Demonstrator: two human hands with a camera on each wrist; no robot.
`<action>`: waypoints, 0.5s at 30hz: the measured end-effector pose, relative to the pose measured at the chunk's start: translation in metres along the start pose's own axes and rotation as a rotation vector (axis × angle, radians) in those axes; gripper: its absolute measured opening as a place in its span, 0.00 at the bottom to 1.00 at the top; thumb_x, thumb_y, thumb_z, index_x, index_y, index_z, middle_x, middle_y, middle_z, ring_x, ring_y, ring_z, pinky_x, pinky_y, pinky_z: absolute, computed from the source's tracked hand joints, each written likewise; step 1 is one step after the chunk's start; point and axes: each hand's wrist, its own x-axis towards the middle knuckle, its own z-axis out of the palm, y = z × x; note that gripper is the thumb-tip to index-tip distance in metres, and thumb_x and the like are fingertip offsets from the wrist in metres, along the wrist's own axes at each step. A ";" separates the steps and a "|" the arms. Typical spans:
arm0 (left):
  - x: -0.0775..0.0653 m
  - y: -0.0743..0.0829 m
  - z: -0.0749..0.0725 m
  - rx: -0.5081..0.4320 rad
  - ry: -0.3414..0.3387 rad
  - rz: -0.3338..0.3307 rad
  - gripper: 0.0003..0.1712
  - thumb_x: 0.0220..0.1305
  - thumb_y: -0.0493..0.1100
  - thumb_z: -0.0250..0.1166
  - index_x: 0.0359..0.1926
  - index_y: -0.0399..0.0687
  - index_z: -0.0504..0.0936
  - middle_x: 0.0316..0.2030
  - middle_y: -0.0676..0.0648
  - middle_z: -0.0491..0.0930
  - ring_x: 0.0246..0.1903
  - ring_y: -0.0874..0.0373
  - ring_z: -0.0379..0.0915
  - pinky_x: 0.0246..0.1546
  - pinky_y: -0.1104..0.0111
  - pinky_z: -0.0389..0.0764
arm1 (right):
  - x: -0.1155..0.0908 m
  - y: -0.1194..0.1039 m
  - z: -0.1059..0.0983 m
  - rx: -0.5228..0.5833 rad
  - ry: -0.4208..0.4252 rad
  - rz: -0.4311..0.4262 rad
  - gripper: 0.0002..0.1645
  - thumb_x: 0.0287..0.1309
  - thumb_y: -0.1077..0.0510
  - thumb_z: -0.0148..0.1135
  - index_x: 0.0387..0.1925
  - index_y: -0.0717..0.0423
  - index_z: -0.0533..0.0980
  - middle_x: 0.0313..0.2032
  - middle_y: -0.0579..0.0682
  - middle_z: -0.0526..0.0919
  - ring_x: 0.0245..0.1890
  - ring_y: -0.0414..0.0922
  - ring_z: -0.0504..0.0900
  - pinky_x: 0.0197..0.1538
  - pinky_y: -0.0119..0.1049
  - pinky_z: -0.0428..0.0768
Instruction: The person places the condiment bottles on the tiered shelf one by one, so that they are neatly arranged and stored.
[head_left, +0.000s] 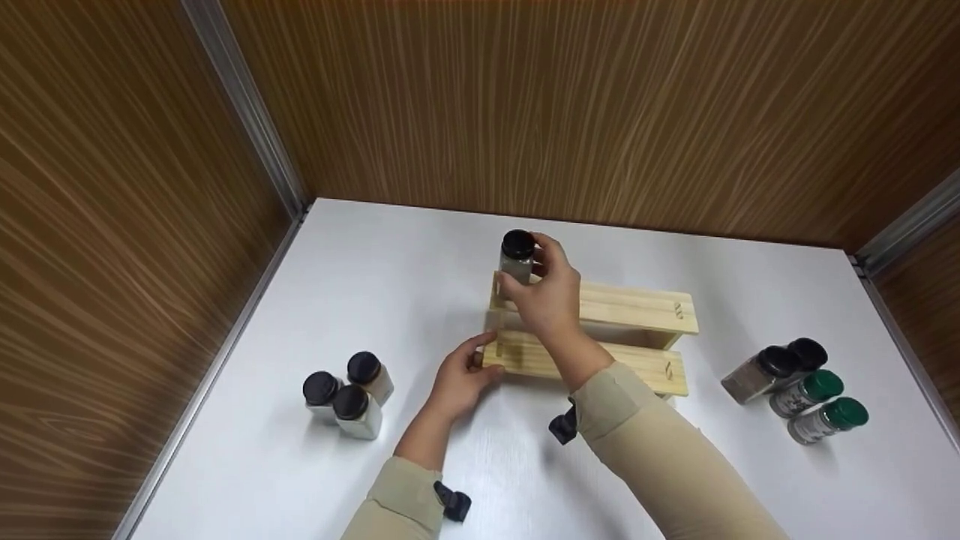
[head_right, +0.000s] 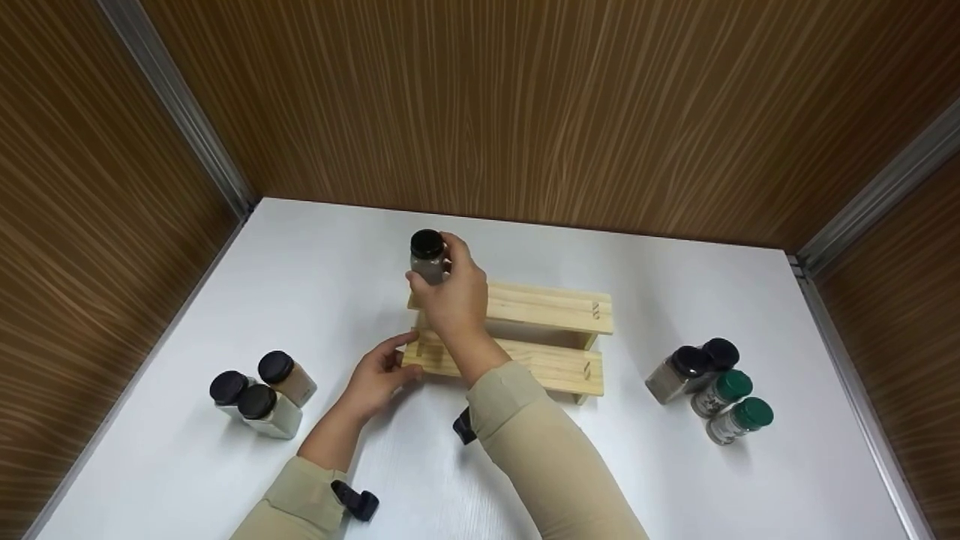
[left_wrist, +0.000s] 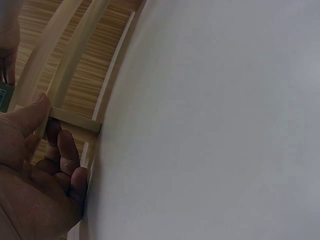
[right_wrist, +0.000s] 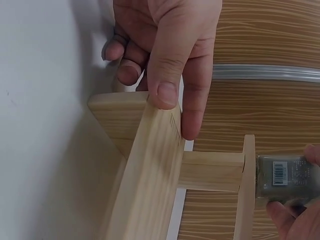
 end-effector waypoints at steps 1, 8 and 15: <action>0.000 0.000 0.000 -0.003 -0.003 0.002 0.33 0.67 0.35 0.74 0.71 0.37 0.76 0.34 0.49 0.75 0.33 0.59 0.68 0.37 0.70 0.74 | 0.000 0.000 0.000 0.000 -0.001 -0.005 0.40 0.55 0.67 0.80 0.68 0.62 0.73 0.55 0.64 0.85 0.53 0.59 0.86 0.54 0.51 0.86; 0.000 0.001 0.001 -0.034 -0.031 -0.018 0.35 0.68 0.34 0.72 0.73 0.37 0.73 0.35 0.48 0.81 0.32 0.61 0.75 0.38 0.71 0.78 | -0.003 0.000 0.002 -0.041 0.016 -0.057 0.40 0.54 0.66 0.81 0.67 0.63 0.73 0.54 0.63 0.85 0.53 0.58 0.87 0.54 0.50 0.86; 0.003 -0.001 0.005 -0.026 -0.021 -0.002 0.34 0.66 0.33 0.73 0.72 0.36 0.74 0.33 0.46 0.82 0.31 0.61 0.75 0.37 0.70 0.77 | -0.007 0.002 0.002 -0.101 0.028 -0.059 0.39 0.57 0.62 0.81 0.67 0.62 0.72 0.57 0.62 0.84 0.53 0.57 0.86 0.51 0.46 0.87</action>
